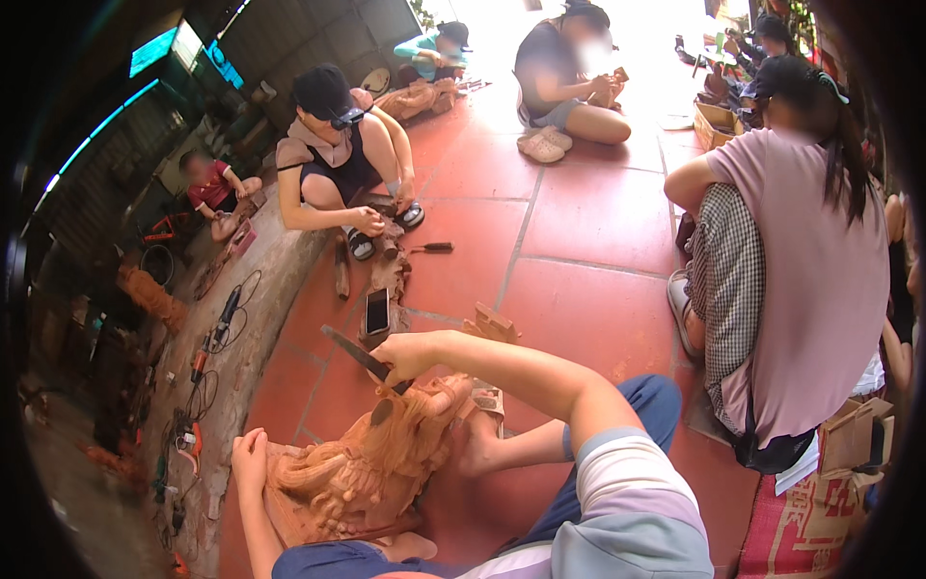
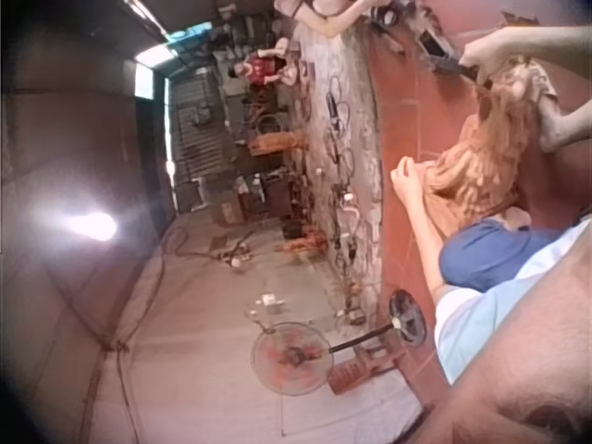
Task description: The person carves a wooden sculpture of a seated figure using a chisel. They hold the sculpture with their left hand and use the chisel with their right hand to refine details on the figure's torso and head.
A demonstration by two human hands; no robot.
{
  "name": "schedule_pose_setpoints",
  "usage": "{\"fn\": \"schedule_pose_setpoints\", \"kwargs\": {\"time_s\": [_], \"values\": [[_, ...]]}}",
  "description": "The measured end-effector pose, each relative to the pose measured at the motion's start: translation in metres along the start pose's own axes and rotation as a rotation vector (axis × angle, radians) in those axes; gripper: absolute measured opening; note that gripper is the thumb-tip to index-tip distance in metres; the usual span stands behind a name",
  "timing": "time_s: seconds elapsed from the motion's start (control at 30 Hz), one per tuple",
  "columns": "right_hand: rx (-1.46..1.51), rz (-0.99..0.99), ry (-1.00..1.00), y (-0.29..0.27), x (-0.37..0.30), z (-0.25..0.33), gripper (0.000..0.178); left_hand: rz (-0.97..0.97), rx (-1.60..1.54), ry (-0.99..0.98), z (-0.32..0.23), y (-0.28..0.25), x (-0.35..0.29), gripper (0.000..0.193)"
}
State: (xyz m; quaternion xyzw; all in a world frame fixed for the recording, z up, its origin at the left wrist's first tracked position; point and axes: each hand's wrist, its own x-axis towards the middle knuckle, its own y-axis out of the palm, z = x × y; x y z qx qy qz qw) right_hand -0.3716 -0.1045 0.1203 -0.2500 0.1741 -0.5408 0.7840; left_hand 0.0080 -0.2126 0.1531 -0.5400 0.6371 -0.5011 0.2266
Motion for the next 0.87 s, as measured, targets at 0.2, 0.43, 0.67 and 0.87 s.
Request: {"fn": "schedule_pose_setpoints", "kwargs": {"time_s": [0.2, 0.43, 0.67, 0.87], "values": [[0.008, 0.092, -0.074, 0.008, 0.016, -0.02, 0.018, 0.028, -0.058, -0.025, -0.009, 0.005, 0.001, 0.028], [-0.421, 0.082, -0.189, 0.001, 0.022, -0.007, 0.033, 0.055, 0.046, -0.045, -0.001, -0.003, -0.004, 0.024], [-0.038, 0.182, -0.094, 0.003, 0.032, -0.01, 0.028, 0.001, 0.013, 0.065, 0.017, 0.006, -0.006, 0.024], [-0.036, 0.05, -0.015, 0.002, 0.038, -0.032, 0.025, 0.025, -0.023, -0.01, 0.0, 0.004, -0.002, 0.024]]}}
